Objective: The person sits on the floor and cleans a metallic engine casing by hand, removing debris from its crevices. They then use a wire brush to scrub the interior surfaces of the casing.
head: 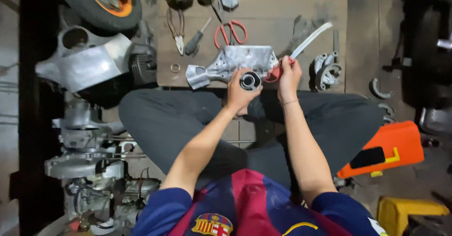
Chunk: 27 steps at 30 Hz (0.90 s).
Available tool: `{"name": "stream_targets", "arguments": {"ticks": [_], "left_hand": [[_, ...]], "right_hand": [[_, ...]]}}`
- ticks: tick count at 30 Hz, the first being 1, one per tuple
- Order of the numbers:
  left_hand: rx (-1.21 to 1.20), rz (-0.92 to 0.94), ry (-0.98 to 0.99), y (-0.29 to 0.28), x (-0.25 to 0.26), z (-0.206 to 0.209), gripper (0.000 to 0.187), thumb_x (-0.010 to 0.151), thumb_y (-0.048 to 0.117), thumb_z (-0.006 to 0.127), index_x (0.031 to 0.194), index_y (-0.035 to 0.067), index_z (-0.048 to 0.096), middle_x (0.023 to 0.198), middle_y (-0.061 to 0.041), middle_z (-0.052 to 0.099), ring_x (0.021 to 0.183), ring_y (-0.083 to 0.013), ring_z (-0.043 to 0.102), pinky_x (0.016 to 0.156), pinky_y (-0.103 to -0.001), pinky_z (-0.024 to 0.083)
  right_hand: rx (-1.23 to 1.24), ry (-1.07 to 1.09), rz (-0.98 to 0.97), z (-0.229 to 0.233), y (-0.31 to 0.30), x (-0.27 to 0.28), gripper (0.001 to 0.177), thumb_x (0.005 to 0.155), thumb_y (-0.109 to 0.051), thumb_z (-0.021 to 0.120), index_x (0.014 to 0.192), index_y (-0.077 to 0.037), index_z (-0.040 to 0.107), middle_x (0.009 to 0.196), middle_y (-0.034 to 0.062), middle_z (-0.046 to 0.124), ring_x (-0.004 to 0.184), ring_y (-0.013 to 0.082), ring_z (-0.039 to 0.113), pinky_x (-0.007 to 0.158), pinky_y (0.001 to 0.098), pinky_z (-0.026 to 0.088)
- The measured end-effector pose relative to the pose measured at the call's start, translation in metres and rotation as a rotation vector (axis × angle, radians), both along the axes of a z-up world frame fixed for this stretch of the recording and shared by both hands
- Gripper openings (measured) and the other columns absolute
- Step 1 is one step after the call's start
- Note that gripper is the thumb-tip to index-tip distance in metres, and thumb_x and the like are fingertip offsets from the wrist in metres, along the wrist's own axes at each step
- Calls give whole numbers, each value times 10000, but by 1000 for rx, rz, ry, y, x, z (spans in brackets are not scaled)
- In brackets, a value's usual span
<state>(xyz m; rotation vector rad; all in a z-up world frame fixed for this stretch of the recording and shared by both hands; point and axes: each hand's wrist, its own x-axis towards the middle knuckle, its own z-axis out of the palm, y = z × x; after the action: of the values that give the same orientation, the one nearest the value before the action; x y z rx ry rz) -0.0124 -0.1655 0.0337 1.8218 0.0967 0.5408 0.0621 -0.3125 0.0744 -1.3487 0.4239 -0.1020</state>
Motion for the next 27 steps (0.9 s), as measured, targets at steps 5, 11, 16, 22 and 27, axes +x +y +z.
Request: {"name": "stream_targets", "arguments": {"ticks": [5, 11, 16, 22, 27], "left_hand": [[-14, 17, 7, 6, 3, 29, 740, 517, 293, 1005, 1168, 165, 678, 1095, -96, 732, 1131, -407, 675, 1059, -505, 500], [-15, 76, -78, 12, 25, 64, 692, 542, 301, 987, 1154, 186, 686, 1089, -77, 744, 1104, -368, 698, 1033, -492, 523], [35, 35, -227, 13, 46, 54, 657, 566, 234, 975, 1151, 140, 689, 1126, -51, 753, 1144, -324, 700, 1142, -492, 441], [85, 71, -233, 19, 59, 23, 674, 559, 178, 962, 1158, 95, 664, 1115, -120, 718, 1105, -381, 681, 1122, -523, 451], [112, 118, -224, 21, 61, 17, 684, 600, 208, 971, 1189, 85, 646, 1138, -126, 709, 1132, -377, 667, 1136, -516, 440]], "right_hand": [[35, 5, -65, -16, -17, 4, 217, 1063, -274, 580, 975, -76, 592, 708, 155, 680, 545, 253, 730, 497, 342, 629], [95, -34, -126, -34, -21, 16, 241, 1061, -298, 578, 976, -72, 579, 697, 150, 654, 517, 269, 716, 458, 373, 620], [71, -46, -104, -7, -14, 3, 254, 1057, -305, 581, 980, -63, 593, 700, 144, 646, 521, 260, 714, 469, 363, 621], [-126, -52, 48, 68, 1, -27, 231, 1101, -238, 484, 956, -69, 546, 610, 92, 546, 398, 227, 616, 320, 325, 514], [-415, -138, 263, 53, -18, -45, 210, 1070, -160, 576, 881, -69, 584, 550, 81, 592, 399, 192, 627, 343, 289, 464]]}}
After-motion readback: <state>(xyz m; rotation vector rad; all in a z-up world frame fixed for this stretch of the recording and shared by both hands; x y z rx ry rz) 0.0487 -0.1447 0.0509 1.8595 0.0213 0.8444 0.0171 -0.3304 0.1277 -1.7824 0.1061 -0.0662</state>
